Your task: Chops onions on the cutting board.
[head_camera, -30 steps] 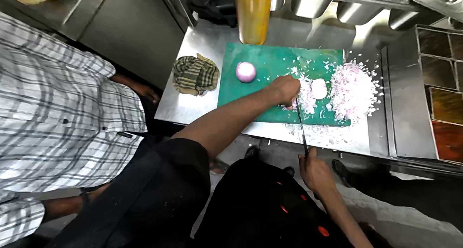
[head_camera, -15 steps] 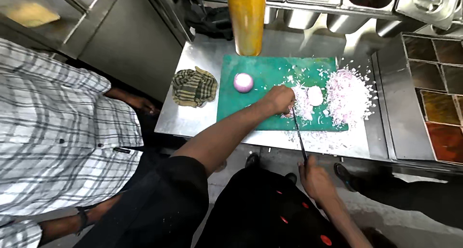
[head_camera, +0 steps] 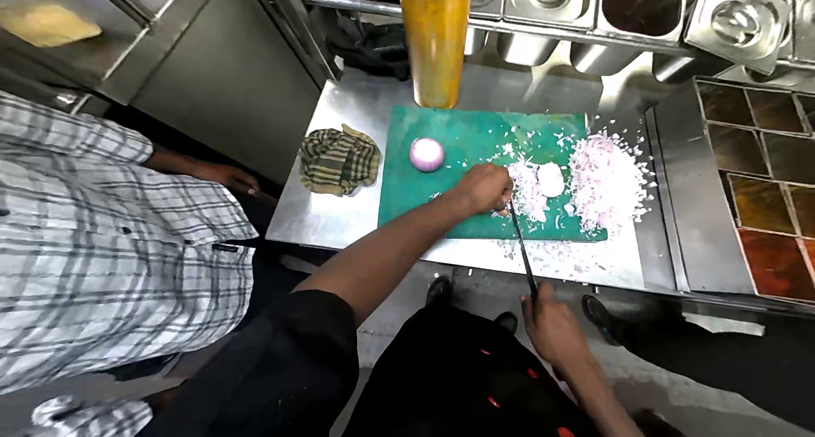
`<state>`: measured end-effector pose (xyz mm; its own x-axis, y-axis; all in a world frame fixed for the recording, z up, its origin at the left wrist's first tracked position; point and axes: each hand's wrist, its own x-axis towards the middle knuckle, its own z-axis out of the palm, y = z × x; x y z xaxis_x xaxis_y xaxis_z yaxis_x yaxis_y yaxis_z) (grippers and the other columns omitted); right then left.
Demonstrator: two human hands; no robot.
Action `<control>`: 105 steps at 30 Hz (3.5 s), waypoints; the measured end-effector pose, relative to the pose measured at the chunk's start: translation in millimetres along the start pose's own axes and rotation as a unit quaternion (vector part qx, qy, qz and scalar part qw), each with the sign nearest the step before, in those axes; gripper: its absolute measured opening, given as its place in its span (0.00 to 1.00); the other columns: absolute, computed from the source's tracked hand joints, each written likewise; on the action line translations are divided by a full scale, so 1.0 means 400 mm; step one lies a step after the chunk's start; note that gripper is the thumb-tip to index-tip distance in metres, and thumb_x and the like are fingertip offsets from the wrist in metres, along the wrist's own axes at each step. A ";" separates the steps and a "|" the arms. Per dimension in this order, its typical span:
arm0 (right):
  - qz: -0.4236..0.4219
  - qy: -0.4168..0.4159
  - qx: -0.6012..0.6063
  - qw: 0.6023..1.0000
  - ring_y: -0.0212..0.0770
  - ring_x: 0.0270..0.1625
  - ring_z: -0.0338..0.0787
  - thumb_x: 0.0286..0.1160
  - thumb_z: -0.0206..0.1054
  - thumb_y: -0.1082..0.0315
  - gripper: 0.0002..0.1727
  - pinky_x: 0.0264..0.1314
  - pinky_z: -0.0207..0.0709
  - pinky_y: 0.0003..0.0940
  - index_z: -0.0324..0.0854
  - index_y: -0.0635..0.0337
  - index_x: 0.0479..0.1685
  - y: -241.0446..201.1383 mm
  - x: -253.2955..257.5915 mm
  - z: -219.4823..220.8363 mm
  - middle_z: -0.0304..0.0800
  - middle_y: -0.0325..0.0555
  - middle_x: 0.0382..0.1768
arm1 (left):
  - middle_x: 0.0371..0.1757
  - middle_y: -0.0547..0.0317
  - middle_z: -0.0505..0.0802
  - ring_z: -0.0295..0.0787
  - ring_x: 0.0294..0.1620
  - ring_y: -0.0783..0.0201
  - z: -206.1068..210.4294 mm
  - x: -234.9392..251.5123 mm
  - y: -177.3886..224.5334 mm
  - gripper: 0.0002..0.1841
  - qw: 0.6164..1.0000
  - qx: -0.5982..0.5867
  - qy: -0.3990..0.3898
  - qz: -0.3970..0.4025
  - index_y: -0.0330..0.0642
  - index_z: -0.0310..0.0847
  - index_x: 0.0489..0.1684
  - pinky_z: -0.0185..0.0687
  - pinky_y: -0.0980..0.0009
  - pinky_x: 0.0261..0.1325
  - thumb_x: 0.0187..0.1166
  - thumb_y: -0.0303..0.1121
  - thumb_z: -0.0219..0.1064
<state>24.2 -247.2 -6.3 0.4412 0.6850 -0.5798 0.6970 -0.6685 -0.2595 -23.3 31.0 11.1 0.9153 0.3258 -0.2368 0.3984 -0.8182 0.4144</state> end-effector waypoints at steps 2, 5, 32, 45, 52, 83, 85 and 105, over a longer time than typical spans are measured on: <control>-0.006 -0.003 -0.010 1.000 0.56 0.41 0.94 0.92 0.50 0.49 0.21 0.46 0.85 0.55 0.71 0.57 0.65 -0.010 -0.007 -0.021 0.89 0.51 0.33 | 0.53 0.50 0.94 0.90 0.59 0.49 0.007 -0.003 -0.003 0.10 1.000 -0.001 0.001 0.008 0.42 0.93 0.41 0.83 0.43 0.62 0.74 0.38 0.76; 0.000 -0.010 0.000 1.000 0.57 0.43 0.94 0.92 0.49 0.49 0.25 0.47 0.86 0.56 0.70 0.59 0.71 0.007 -0.002 0.017 0.90 0.53 0.36 | 0.52 0.51 0.94 0.90 0.58 0.49 0.009 -0.004 -0.006 0.09 1.000 -0.001 0.011 0.015 0.42 0.93 0.40 0.84 0.44 0.61 0.75 0.38 0.76; -0.007 0.031 -0.042 0.999 0.57 0.40 0.94 0.92 0.49 0.50 0.19 0.43 0.85 0.55 0.71 0.56 0.62 -0.023 -0.009 -0.018 0.89 0.52 0.32 | 0.52 0.52 0.93 0.89 0.57 0.52 0.014 -0.036 -0.020 0.13 0.998 -0.050 0.003 -0.027 0.41 0.92 0.40 0.83 0.48 0.65 0.68 0.39 0.83; 0.000 -0.017 -0.009 1.000 0.57 0.44 0.94 0.92 0.49 0.49 0.22 0.49 0.85 0.56 0.70 0.58 0.67 -0.018 0.001 0.004 0.89 0.53 0.36 | 0.52 0.51 0.93 0.90 0.56 0.52 0.018 -0.041 -0.023 0.11 0.998 -0.047 0.015 -0.029 0.42 0.93 0.41 0.84 0.48 0.64 0.72 0.40 0.80; 0.005 -0.021 -0.005 1.000 0.59 0.44 0.94 0.92 0.48 0.48 0.23 0.48 0.85 0.57 0.70 0.58 0.68 -0.020 -0.016 0.020 0.90 0.54 0.36 | 0.50 0.50 0.93 0.90 0.57 0.51 0.030 -0.045 -0.031 0.10 0.998 -0.052 0.033 -0.008 0.41 0.93 0.40 0.83 0.49 0.64 0.75 0.38 0.77; 0.006 -0.017 -0.017 1.000 0.58 0.47 0.94 0.93 0.48 0.50 0.23 0.51 0.85 0.57 0.69 0.57 0.71 -0.027 0.002 0.034 0.91 0.54 0.40 | 0.53 0.51 0.94 0.90 0.59 0.53 0.043 -0.069 -0.040 0.08 0.996 -0.064 0.054 -0.007 0.41 0.94 0.40 0.83 0.51 0.67 0.74 0.35 0.77; 0.003 -0.015 -0.019 1.000 0.58 0.46 0.94 0.92 0.49 0.50 0.22 0.50 0.85 0.58 0.71 0.58 0.68 -0.037 0.002 0.005 0.90 0.54 0.38 | 0.53 0.49 0.93 0.90 0.59 0.51 0.041 -0.068 -0.040 0.08 0.996 -0.062 0.058 0.000 0.39 0.93 0.41 0.83 0.50 0.67 0.76 0.35 0.76; -0.012 -0.021 -0.016 1.000 0.58 0.45 0.94 0.93 0.49 0.49 0.23 0.49 0.85 0.57 0.70 0.57 0.69 -0.026 -0.012 0.044 0.90 0.54 0.36 | 0.46 0.48 0.94 0.92 0.52 0.51 0.077 -0.092 -0.065 0.08 0.987 -0.081 0.125 0.066 0.35 0.92 0.34 0.86 0.52 0.60 0.77 0.32 0.74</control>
<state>5.1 -248.5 -14.5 0.4001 0.6870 -0.6066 0.7245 -0.6424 -0.2497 -69.1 25.6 -17.9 0.9379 0.3441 0.0441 0.2602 -0.7819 0.5665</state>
